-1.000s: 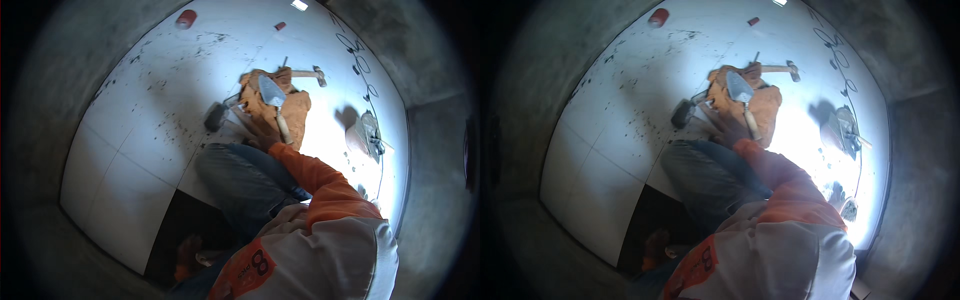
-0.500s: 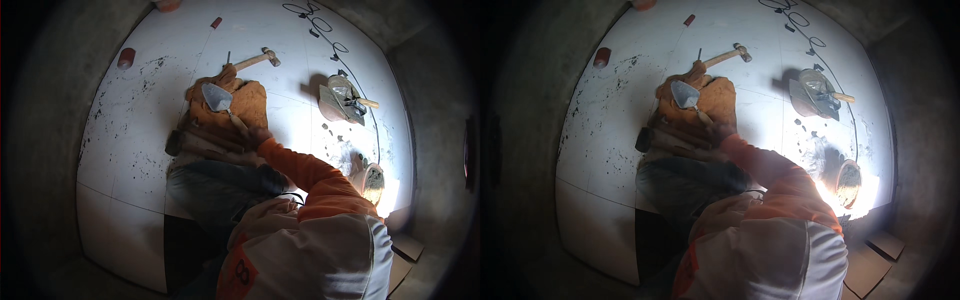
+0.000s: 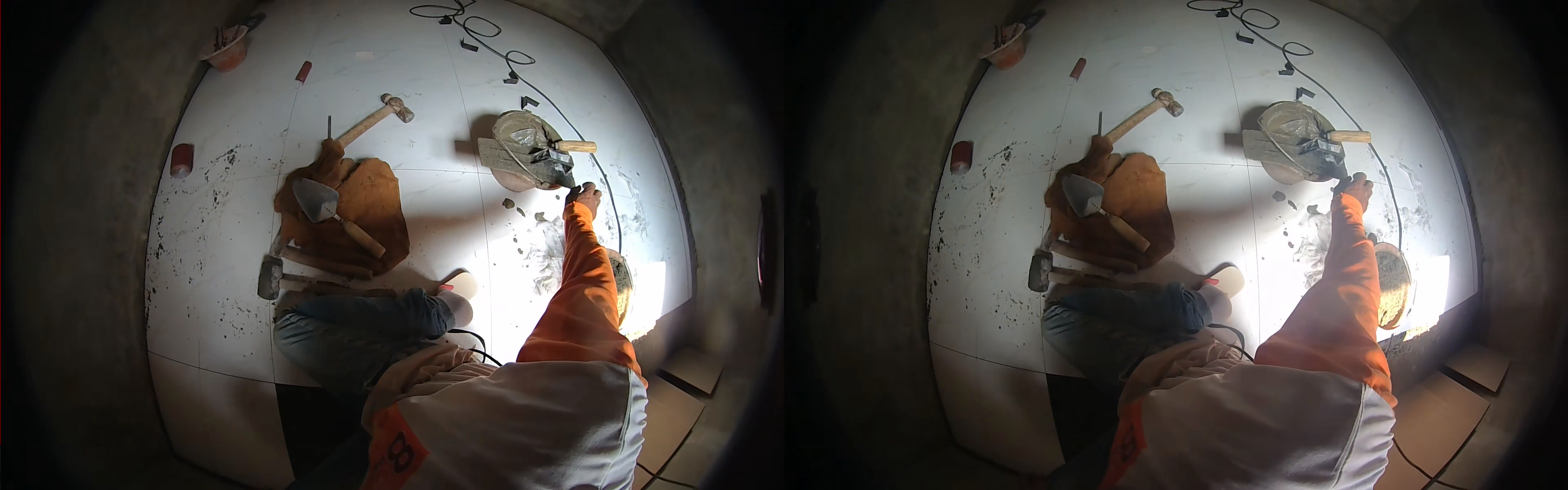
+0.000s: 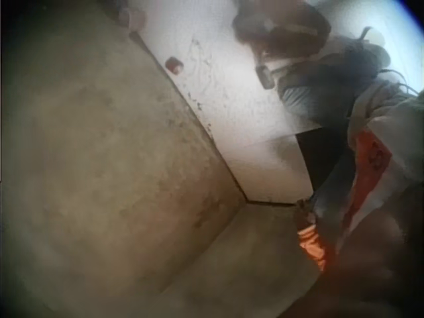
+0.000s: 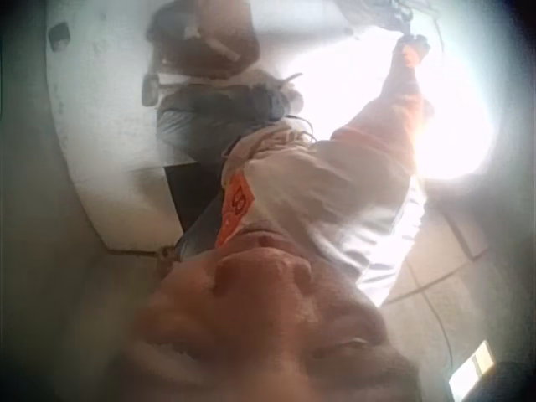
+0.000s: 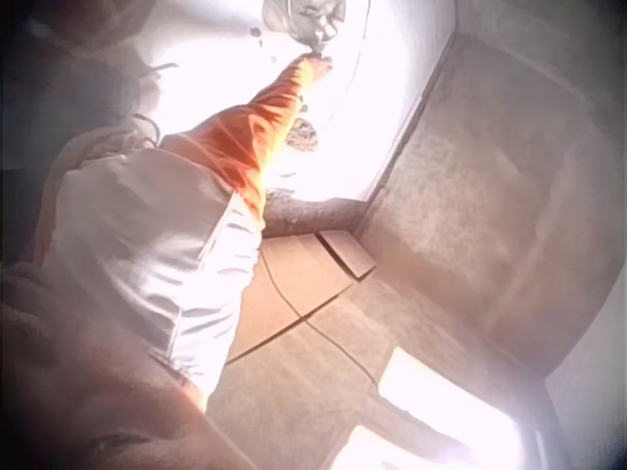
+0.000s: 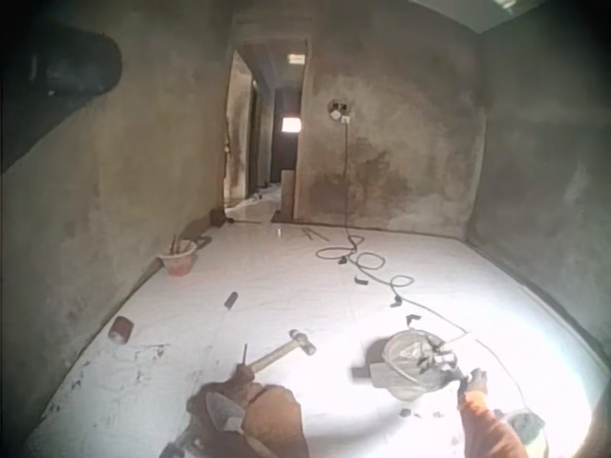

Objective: The person positions a tile onto a bed of mortar, uses a rubber mallet to tap it into place, applies grout into the seams with a trowel, and wipes the tile surface.

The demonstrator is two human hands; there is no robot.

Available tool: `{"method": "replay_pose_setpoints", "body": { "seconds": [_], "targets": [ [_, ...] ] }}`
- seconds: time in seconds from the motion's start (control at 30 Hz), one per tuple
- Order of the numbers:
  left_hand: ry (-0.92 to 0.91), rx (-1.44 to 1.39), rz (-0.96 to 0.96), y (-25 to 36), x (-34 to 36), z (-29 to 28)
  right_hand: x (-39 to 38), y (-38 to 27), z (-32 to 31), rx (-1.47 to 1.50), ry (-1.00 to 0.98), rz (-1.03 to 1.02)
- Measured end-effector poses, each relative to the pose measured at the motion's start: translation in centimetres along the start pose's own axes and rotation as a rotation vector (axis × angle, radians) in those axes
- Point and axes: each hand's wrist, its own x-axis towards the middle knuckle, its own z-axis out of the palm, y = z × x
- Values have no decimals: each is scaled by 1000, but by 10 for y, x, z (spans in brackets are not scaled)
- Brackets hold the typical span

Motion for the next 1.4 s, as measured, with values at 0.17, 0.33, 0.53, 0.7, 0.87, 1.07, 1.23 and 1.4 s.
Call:
{"method": "replay_pose_setpoints", "body": {
  "seconds": [0.17, 0.33, 0.53, 0.7, 0.87, 1.07, 1.23, 1.4],
  "targets": [
    [24, -244, 636, 90, 6, 5, 82, -34, -12, -264, -58, 65],
    [-331, -33, 439, -4, 129, 82, 167, -50, 32, -615, -206, -422],
    [-28, 260, 556, 43, 86, 51, 130, -109, 51, -760, -718, -408],
    [-49, -381, 504, 240, 46, 66, 206, -88, 54, -663, -868, -452],
    [-63, -264, 624, 429, 20, 116, 211, -111, 3, -903, -451, -813],
    [189, -188, 450, 533, 83, 189, 212, -57, -73, -350, -547, -587],
    [262, -292, 826, 591, -26, 191, 179, 41, -49, 39, -718, -395],
    [-66, -396, 1890, 742, -218, 142, 122, 47, -36, 826, -1023, 140]
  ]
}}
